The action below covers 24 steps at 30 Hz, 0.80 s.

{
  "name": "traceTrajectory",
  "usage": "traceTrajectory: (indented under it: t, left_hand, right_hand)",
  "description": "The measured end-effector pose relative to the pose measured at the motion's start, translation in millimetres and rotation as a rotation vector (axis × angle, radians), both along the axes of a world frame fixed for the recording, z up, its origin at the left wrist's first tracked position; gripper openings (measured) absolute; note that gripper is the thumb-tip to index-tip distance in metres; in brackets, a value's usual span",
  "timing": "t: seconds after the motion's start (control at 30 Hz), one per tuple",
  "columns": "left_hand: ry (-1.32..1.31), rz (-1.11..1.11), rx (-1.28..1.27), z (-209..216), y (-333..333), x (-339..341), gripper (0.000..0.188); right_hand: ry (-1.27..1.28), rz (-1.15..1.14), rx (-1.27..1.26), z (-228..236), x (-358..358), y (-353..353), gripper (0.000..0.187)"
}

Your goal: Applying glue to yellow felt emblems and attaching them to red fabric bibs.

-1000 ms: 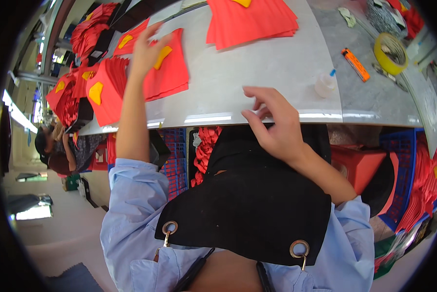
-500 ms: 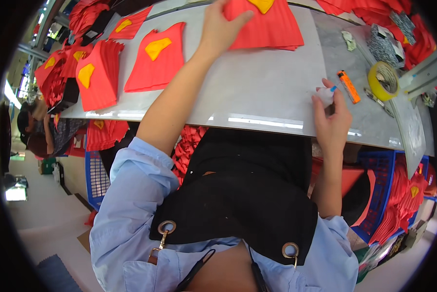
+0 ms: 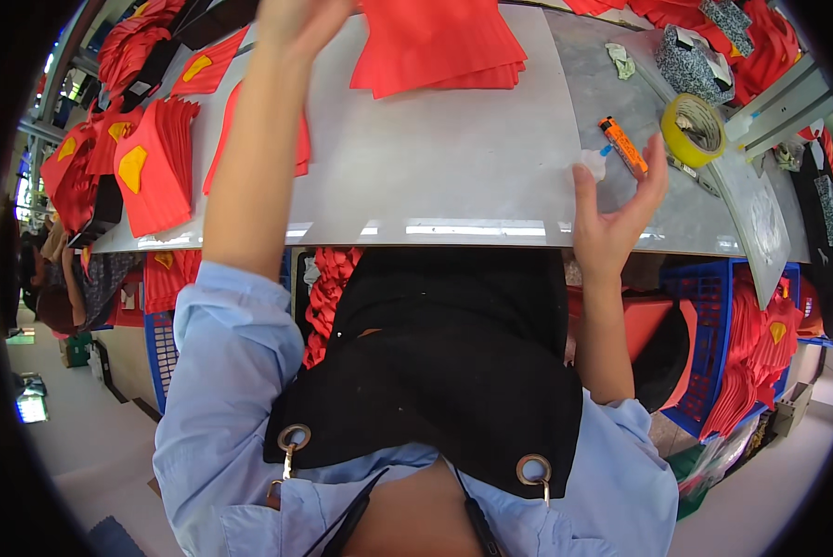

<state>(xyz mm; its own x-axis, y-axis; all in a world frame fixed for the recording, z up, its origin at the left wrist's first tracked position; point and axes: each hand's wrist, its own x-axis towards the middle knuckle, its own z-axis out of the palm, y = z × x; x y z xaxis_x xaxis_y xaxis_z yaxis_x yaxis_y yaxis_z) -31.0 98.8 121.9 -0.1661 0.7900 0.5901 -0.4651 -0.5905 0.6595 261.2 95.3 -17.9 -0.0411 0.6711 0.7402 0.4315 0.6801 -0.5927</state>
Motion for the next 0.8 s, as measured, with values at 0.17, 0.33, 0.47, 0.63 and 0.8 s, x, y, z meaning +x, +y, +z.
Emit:
traceTrajectory:
  t: [0.17, 0.33, 0.47, 0.63, 0.8]
  left_hand:
    - [0.137, -0.066, -0.296, -60.3, -99.8, 8.8, 0.046]
    - [0.218, -0.036, -0.503, -105.8, -164.8, 55.9, 0.043]
    - [0.129, -0.025, -0.566, -120.3, -174.9, 66.5, 0.038]
    - [0.049, -0.089, -0.620, -121.4, -178.4, 65.8, 0.033]
    - [0.025, -0.048, -0.668, -129.0, -177.8, 68.7, 0.031]
  right_hand:
    - [0.221, 0.310, 0.046, 6.8, -0.6, -16.6, 0.054]
    - [0.429, 1.099, -1.179, 21.6, -4.1, -18.7, 0.044]
    - [0.338, 1.000, -1.105, 22.5, -18.3, -31.7, 0.042]
    - [0.315, 1.042, -1.254, 17.6, -18.5, -39.3, 0.038]
    - [0.343, 1.073, -1.327, 14.5, -17.9, -41.4, 0.034]
